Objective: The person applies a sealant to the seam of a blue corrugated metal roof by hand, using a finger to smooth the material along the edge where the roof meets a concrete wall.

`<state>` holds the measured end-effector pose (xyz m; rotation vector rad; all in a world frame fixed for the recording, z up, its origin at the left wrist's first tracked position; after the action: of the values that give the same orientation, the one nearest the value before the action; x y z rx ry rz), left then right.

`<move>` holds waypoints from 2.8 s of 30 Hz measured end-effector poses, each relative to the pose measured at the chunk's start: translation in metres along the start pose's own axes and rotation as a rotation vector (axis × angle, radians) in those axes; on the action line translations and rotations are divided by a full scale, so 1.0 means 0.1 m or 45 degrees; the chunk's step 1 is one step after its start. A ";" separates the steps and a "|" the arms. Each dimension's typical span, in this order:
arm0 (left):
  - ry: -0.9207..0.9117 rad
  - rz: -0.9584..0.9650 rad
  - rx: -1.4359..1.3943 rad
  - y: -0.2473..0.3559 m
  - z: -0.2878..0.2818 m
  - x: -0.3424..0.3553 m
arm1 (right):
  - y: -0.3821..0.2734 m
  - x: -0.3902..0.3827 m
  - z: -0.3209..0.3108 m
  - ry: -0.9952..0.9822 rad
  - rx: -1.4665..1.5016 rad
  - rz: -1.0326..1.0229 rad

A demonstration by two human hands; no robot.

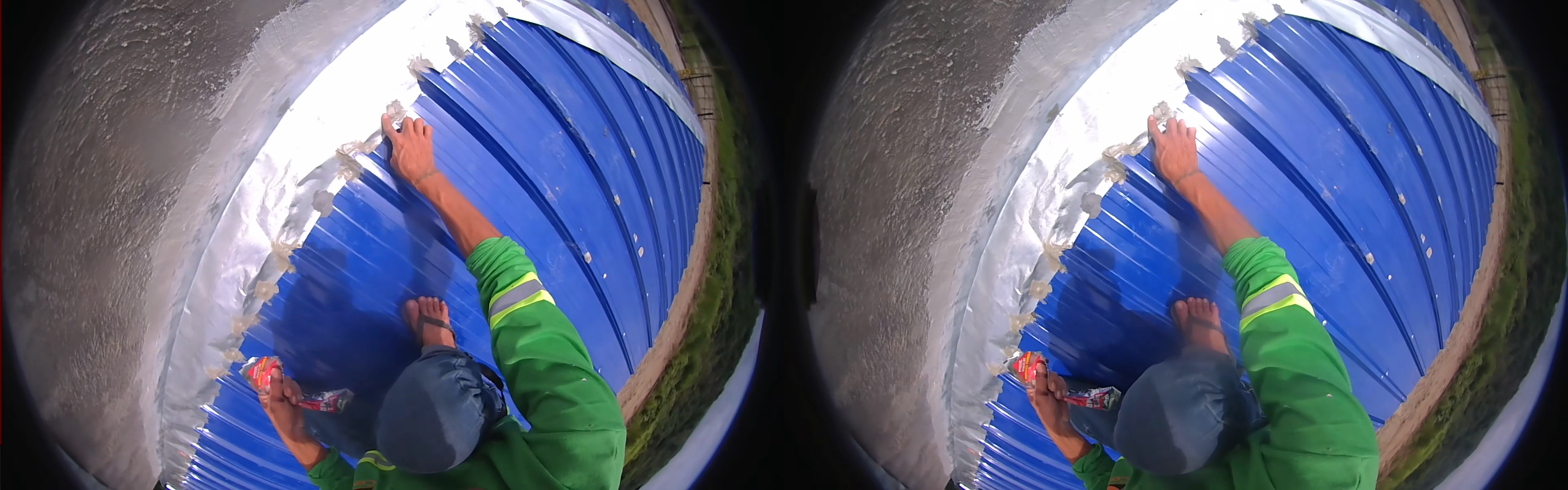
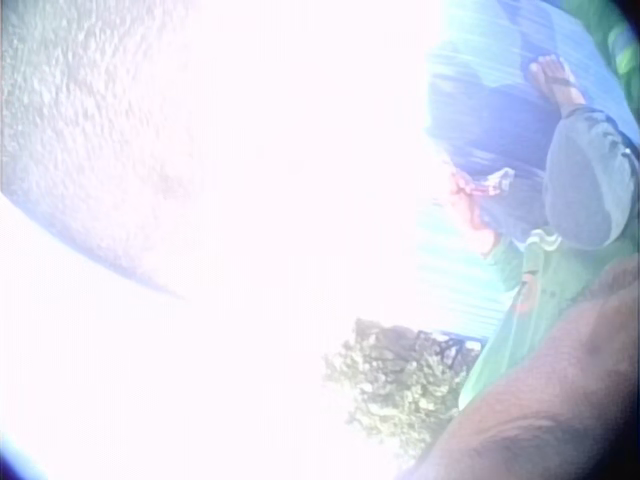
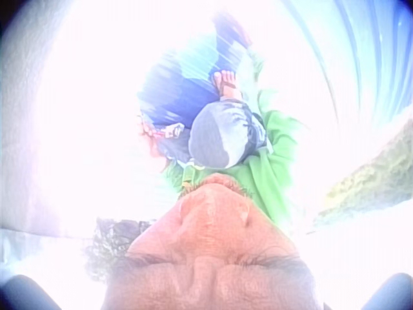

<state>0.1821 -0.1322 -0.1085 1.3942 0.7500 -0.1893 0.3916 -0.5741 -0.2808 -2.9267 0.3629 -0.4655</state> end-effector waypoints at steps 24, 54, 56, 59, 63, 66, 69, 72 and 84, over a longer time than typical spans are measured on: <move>-0.092 -0.081 0.047 -0.04 0.03 0.04 | 0.46 -0.01 0.04 -0.207 -0.038 0.159; -0.088 -0.053 0.078 -0.01 0.04 0.06 | 0.07 -0.09 0.06 -0.102 0.045 0.123; -0.086 -0.058 0.072 0.01 0.05 0.04 | 0.02 -0.15 0.04 -0.008 -0.089 -0.005; -0.082 -0.065 0.061 0.03 0.05 0.04 | 0.00 -0.16 -0.05 0.058 -0.094 -0.094; -0.094 -0.050 0.070 0.02 0.04 0.04 | 0.03 -0.01 -0.11 0.068 -0.155 -0.070; -0.082 -0.048 0.048 -0.01 -0.01 0.04 | 0.06 0.03 -0.07 0.051 -0.230 -0.180; -0.079 -0.074 -0.002 -0.03 -0.11 0.05 | 0.15 -0.01 -0.09 0.041 -0.290 -0.248; -0.105 -0.095 0.002 -0.02 -0.13 0.06 | 0.26 -0.08 -0.10 -0.021 -0.294 -0.267; -0.132 -0.073 0.031 -0.02 0.02 0.03 | -0.02 -0.18 0.13 -0.120 0.102 0.270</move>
<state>0.1835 -0.1336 -0.1118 1.3758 0.7040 -0.3143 0.3794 -0.5662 -0.2974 -2.7797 0.6179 -0.3031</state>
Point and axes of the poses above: each hand's wrist, its own x-axis towards the middle knuckle, its own z-axis out of the palm, y = z × x, the point moved 2 cm from there along x, towards the middle knuckle, and after that the axes turned 2 degrees about y, right-handed, at the moved point
